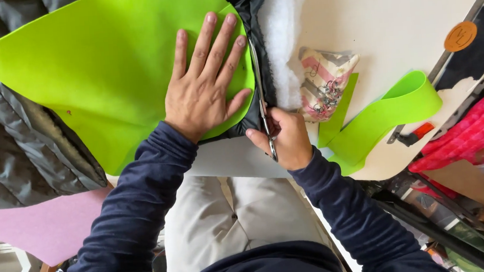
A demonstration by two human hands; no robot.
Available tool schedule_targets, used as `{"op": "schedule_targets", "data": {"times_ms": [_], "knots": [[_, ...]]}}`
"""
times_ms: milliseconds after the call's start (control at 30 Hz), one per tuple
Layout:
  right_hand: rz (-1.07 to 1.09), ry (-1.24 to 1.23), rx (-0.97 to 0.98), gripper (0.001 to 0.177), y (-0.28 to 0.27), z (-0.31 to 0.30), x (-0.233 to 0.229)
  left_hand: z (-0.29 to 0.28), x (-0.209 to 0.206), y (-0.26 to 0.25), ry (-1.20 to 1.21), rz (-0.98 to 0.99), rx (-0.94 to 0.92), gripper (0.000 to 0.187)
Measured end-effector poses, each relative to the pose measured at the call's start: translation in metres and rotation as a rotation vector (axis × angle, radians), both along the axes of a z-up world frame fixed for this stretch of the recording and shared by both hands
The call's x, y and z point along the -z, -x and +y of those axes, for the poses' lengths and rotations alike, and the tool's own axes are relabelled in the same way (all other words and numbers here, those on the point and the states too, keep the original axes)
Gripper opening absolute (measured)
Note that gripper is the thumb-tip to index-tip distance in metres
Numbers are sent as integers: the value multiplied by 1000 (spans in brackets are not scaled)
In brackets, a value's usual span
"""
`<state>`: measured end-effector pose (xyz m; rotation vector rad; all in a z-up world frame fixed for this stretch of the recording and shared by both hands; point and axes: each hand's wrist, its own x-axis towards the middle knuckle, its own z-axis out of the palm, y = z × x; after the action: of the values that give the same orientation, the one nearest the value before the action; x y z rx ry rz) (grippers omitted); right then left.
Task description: Cutting a specific shape out of quilted fabric using a green template and scissors.
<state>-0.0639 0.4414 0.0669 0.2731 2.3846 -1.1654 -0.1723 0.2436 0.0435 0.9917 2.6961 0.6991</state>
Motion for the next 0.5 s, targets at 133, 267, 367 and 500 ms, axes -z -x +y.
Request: {"op": "schedule_targets", "data": {"times_ms": [133,267,367,500], "knots": [[68,-41,-11,44,-3,-2,3,-1,1,2,-28,4,5,79],[131,-5,4,43,-8,-5,2,-3,1,3,-40,-31,29,81],[167,-9,7,36,-14,-7,5,-3,3,2,-37,2,27,80],[176,-39,18,37,-14,-10,3,-3,3,0,-35,-21,29,82]]}}
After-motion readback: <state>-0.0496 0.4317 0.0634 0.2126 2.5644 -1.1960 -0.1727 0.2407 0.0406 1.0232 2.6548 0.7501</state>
